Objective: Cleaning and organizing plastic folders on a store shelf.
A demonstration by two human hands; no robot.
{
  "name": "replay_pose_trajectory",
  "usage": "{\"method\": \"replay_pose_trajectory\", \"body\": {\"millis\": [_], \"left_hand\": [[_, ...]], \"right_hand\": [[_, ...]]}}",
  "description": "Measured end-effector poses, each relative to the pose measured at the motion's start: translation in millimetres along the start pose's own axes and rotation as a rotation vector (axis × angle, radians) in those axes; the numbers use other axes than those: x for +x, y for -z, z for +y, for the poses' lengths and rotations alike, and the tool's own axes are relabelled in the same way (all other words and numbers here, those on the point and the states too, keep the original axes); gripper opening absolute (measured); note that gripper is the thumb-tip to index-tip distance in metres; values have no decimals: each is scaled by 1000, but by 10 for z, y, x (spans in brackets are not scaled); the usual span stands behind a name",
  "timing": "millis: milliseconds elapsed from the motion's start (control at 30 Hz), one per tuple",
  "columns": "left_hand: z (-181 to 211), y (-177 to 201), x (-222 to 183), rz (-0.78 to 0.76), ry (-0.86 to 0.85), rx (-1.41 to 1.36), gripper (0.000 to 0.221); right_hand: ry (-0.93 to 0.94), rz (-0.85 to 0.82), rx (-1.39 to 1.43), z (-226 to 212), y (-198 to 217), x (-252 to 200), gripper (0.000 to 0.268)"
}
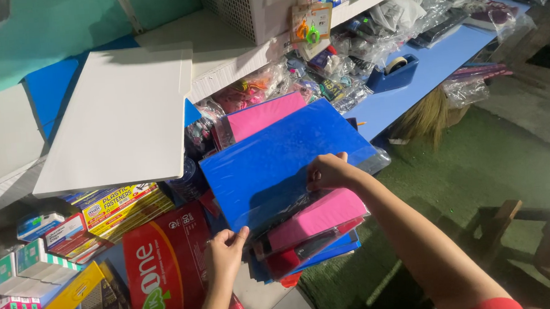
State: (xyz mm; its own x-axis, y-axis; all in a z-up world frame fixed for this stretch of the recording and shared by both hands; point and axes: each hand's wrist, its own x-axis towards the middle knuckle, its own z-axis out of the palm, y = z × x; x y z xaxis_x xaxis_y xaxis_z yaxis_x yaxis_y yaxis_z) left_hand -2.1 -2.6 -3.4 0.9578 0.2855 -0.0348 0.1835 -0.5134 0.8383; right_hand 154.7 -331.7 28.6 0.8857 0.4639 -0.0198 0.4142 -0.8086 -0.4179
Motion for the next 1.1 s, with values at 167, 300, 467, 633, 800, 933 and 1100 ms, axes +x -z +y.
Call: {"method": "replay_pose_trajectory", "body": {"millis": [167,300,467,633,800,933,1100], "left_hand": [[-21,-20,-8,11,3,6,48],[-60,-37,-2,5,6,4,49],[-82,-43,1,17,-7,-1,46],[-56,-36,14,2,-14,-34,46],[-47,-20,24,-44,34,-56,47],[-32,-20,27,-65,46,-71,45],[-70,-39,60,-57,44,-124,45]], "right_hand": [[-5,-58,11,60,-35,66,22],[-94,-110,-63,-220,154,29,23],[-138,-175,5,-128,86,121,20],[-144,-203,19,-178,166,102,17],[-216,-207,-88,-477,342,14,14],[-167,-219,-3,-57,76,162,14],[-168,-229,55,-109,178,89,17]]}}
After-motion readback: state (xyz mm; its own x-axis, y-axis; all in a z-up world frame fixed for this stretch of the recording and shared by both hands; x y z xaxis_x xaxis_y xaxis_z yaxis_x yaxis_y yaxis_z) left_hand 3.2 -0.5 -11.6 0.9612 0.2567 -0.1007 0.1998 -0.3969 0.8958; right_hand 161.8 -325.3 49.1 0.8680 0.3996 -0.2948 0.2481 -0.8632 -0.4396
